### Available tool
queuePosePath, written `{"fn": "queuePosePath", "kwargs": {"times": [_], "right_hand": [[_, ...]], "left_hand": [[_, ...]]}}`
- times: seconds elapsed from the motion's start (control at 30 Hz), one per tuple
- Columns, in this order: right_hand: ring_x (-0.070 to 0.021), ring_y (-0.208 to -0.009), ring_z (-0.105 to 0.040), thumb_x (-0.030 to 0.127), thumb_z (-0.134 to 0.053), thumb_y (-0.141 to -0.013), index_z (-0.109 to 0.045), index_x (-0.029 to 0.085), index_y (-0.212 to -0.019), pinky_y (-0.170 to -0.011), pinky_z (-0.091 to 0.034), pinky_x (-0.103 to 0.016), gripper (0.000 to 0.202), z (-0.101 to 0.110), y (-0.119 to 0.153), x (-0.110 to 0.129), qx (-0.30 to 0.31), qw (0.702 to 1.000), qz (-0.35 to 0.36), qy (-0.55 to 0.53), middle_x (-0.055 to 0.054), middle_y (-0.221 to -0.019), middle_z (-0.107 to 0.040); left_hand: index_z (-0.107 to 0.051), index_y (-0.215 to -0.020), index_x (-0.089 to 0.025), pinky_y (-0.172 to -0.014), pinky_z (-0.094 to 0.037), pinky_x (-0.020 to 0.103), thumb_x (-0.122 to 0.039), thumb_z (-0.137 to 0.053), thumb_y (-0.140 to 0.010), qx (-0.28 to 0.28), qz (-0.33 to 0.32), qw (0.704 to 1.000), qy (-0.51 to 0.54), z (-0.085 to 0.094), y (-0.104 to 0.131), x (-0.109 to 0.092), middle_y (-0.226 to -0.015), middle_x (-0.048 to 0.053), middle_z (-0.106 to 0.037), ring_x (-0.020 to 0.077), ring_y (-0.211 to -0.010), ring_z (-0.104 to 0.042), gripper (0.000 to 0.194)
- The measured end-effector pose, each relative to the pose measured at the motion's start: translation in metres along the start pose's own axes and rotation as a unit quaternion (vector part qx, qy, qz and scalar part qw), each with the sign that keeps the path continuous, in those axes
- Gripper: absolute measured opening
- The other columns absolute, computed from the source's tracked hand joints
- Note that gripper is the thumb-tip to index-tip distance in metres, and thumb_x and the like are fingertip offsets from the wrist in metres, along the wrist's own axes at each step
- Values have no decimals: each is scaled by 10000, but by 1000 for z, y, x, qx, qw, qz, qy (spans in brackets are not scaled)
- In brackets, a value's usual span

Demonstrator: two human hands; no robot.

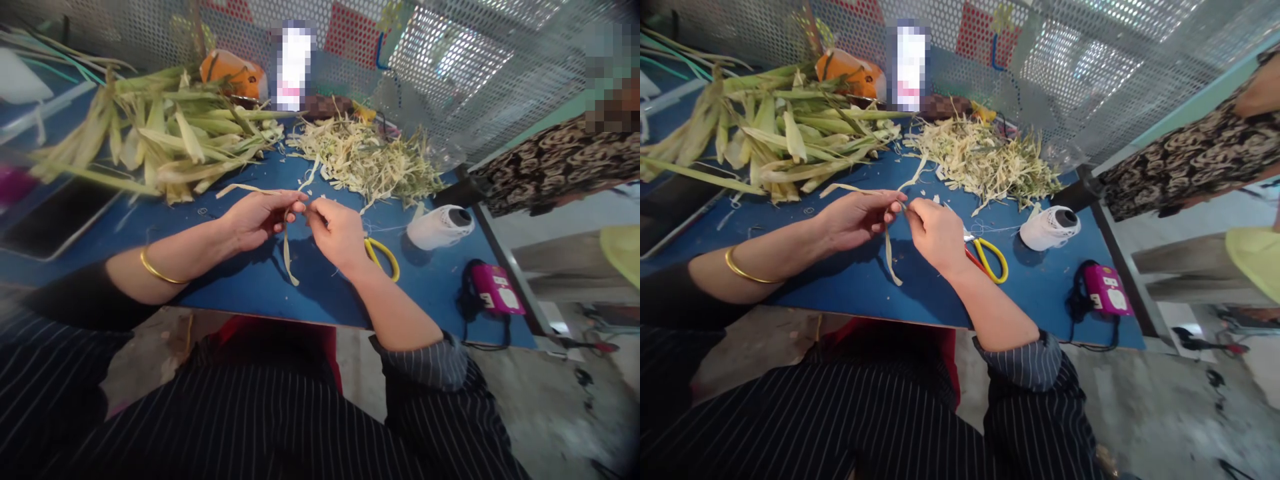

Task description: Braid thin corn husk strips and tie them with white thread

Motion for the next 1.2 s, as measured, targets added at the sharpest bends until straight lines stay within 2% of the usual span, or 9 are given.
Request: {"fn": "queuePosePath", "kwargs": {"times": [0.13,0.3,0.47,0.57,0.7,0.83,1.0,1.1,1.2], "right_hand": [[-156,-742,-602,299,-508,-938,-650,204,-835,-715,-436,-296,199,6,-1,-3,-16,999,0,-35,-29,-802,-683],[-189,-945,-621,374,-567,-914,-683,215,-1003,-885,-480,-349,215,36,-1,-9,-167,983,19,-71,-69,-1010,-672],[-159,-832,-606,449,-682,-823,-723,217,-857,-803,-485,-332,238,3,-5,-2,-11,995,18,-94,-26,-886,-646],[-110,-674,-529,374,-741,-773,-689,198,-768,-669,-454,-289,183,-9,-4,-1,15,992,-26,-122,11,-791,-587],[-78,-575,-468,275,-674,-836,-613,186,-754,-566,-403,-253,135,5,-1,-1,-63,977,-40,-202,33,-728,-563],[-105,-682,-544,258,-621,-887,-624,203,-828,-632,-431,-274,80,31,9,21,-167,974,126,-81,-5,-813,-608],[-131,-737,-570,154,-521,-925,-630,185,-930,-700,-407,-305,114,4,26,51,-108,890,380,227,-20,-852,-671],[-145,-685,-518,143,-475,-941,-634,144,-902,-697,-371,-328,163,-15,25,47,-53,856,400,322,-30,-785,-639],[-156,-694,-497,144,-431,-958,-625,147,-887,-706,-343,-341,207,-22,21,44,-27,861,378,341,-37,-787,-622]], "left_hand": [[-721,-852,-109,-382,-305,141,-162,-703,-796,16,-42,998,-51,0,0,-6,-696,19,-655,41,-521,-535,79],[-732,-839,-101,-376,-322,156,-226,-722,-776,29,-85,974,-208,-4,6,-8,-711,53,-694,67,-513,-560,140],[-695,-636,-116,-356,-337,176,-210,-659,-774,115,-20,926,-359,-22,13,16,-630,60,-692,84,-439,-552,170],[-705,-642,-131,-341,-326,169,-186,-653,-750,132,-1,916,-380,-25,13,27,-600,51,-689,82,-413,-545,133],[-735,-751,-111,-304,-245,152,-241,-673,-773,105,19,944,-313,-18,6,27,-713,103,-737,86,-428,-576,146],[-703,-716,-91,-270,-177,125,-139,-592,-805,44,64,990,-121,-1,-3,14,-676,111,-718,75,-433,-584,150],[-675,-776,-76,-246,-171,102,-64,-516,-859,35,83,995,32,9,-9,-3,-645,68,-694,34,-395,-532,180],[-670,-797,-68,-295,-338,84,-40,-479,-879,41,85,993,76,8,-11,-4,-635,66,-681,54,-442,-587,210],[-660,-800,-62,-505,-558,138,-4,-475,-879,16,56,991,121,8,-11,-6,-653,62,-687,94,-545,-668,209]]}}
Point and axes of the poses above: each hand's wrist, its own y-axis away from the middle knuckle, its own z-axis out of the back of the hand, x = y × z, the point moved 7 cm from there along -y, towards the middle knuckle
